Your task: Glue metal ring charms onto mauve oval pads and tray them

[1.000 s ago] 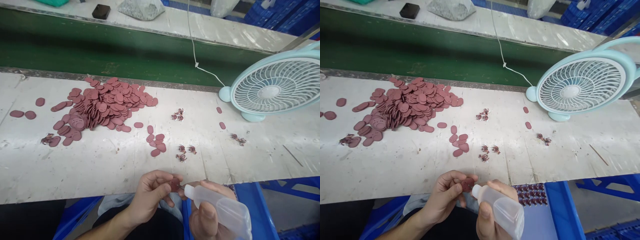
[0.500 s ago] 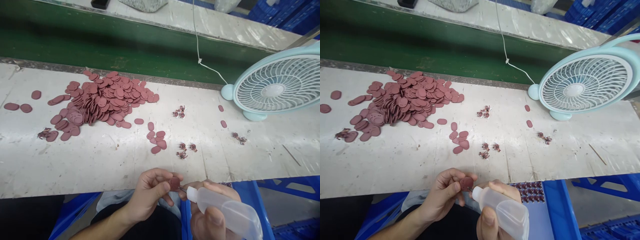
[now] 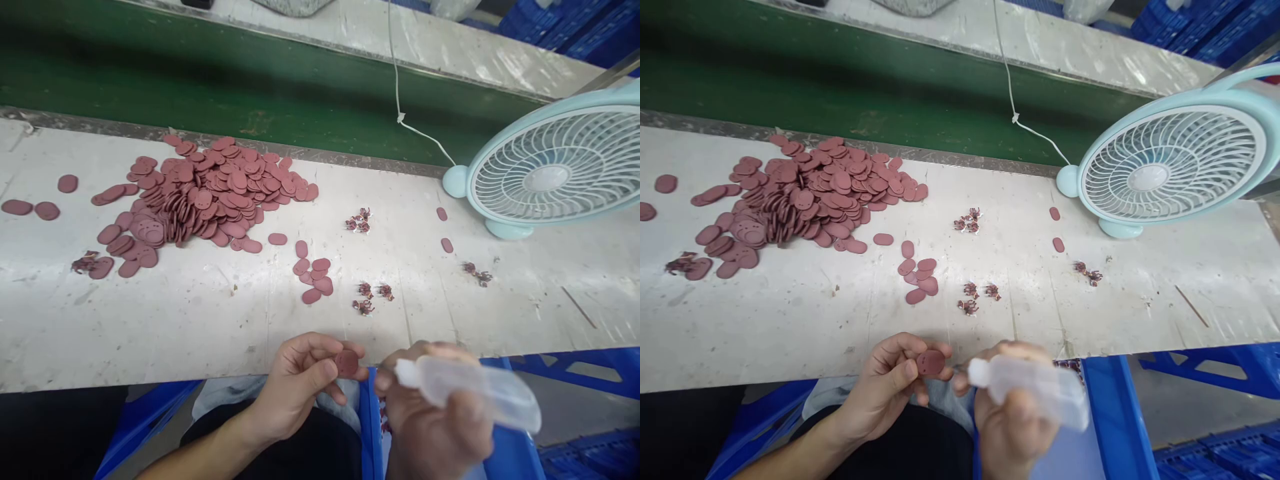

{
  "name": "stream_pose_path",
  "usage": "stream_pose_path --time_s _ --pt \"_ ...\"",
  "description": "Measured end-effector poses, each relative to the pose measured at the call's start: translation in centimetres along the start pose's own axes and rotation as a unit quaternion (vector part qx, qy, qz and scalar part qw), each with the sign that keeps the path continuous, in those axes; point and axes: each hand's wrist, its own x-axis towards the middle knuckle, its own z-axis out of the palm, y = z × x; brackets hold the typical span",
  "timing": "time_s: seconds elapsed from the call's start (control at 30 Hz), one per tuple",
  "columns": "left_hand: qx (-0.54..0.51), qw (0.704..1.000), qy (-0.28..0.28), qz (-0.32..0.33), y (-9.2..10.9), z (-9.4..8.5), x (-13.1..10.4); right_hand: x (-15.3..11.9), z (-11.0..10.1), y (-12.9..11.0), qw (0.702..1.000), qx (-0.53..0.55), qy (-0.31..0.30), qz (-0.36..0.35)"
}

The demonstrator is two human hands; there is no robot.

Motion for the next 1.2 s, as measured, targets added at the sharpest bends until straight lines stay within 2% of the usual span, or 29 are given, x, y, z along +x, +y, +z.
stream_pose_path --time_s 0.03,0.07,0.1,0.13,0.17,0.2,0.23,0.27,0.33,0.4,0.5,0.53,0.57,0.6,0.63,0.67,0.7,0.73,0.77,0.9,1.03,1.1,1.2 --pt "-0.001 1.0 0.002 -0.002 0.1 0.0 0.0 1.2 -0.9 -0.2 0.995 0.086 -0.006 0.047" --pt "0.0 1.0 0.004 -0.004 0.2 0.0 0.0 2.6 -2.0 -0.2 0.976 0.191 -0.012 0.102" --pt "0.0 1.0 0.005 -0.006 0.3 0.0 -0.1 4.1 -3.3 0.0 0.938 0.306 -0.022 0.16" --pt "0.0 1.0 0.006 -0.007 0.4 0.0 -0.1 5.7 -4.6 0.3 0.871 0.427 -0.04 0.24" --pt "-0.001 1.0 0.008 -0.008 0.5 -0.1 -0.1 7.2 -5.8 0.8 0.776 0.542 -0.06 0.317" --pt "0.0 1.0 0.009 -0.008 0.5 -0.1 -0.2 8.7 -7.0 1.4 0.734 0.581 -0.081 0.342" --pt "0.0 1.0 0.012 -0.008 0.5 -0.2 -0.2 10.0 -8.0 2.0 0.705 0.605 -0.095 0.358" --pt "-0.001 1.0 0.016 -0.009 0.5 -0.2 -0.2 10.9 -8.9 2.5 0.694 0.613 -0.107 0.361" --pt "-0.001 1.0 0.028 -0.008 0.6 -0.3 -0.2 11.8 -9.8 3.0 0.709 0.602 -0.123 0.345" --pt "-0.002 0.999 0.041 -0.009 0.7 -0.4 -0.1 11.1 -9.8 2.9 0.738 0.579 -0.131 0.321" --pt "-0.001 0.998 0.061 -0.011 0.9 -0.4 -0.1 8.3 -8.2 2.2 0.839 0.458 -0.105 0.275" --pt "0.001 0.998 0.066 -0.011 1.0 -0.5 0.0 7.5 -7.3 2.1 0.885 0.379 -0.081 0.258" --pt "0.003 0.997 0.07 -0.011 1.1 -0.5 0.0 6.8 -6.3 2.0 0.939 0.247 -0.059 0.232" --pt "0.005 0.997 0.073 -0.011 1.1 -0.5 0.0 6.5 -5.4 2.0 0.979 0.061 -0.042 0.191" --pt "0.007 0.997 0.077 -0.012 1.1 -0.5 0.0 6.4 -4.5 2.1 0.979 -0.137 -0.034 0.145" --pt "0.007 0.997 0.078 -0.012 1.1 -0.6 0.0 6.7 -3.7 2.2 0.944 -0.315 -0.036 0.095" --pt "0.008 0.997 0.08 -0.013 1.2 -0.6 0.0 7.1 -3.1 2.3 0.891 -0.449 -0.045 0.054" --pt "0.009 0.996 0.082 -0.015 1.2 -0.5 -0.1 7.6 -2.6 2.4 0.85 -0.523 -0.061 0.029" --pt "0.01 0.996 0.085 -0.016 1.2 -0.5 -0.1 8.1 -2.3 2.4 0.837 -0.541 -0.078 0.026" --pt "0.012 0.995 0.098 -0.018 1.6 -0.4 -0.4 9.5 -2.4 1.8 0.818 -0.565 -0.102 0.025" --pt "0.015 0.996 0.087 -0.013 1.8 -0.5 -0.5 8.7 -3.2 0.4 0.821 -0.561 -0.1 0.037" --pt "0.016 0.996 0.082 -0.013 1.8 -0.5 -0.5 7.3 -3.4 -0.1 0.85 -0.512 -0.11 0.051" --pt "0.017 0.997 0.072 -0.012 1.5 -0.3 -0.4 4.1 -3.4 -0.4 0.924 -0.345 -0.137 0.089"
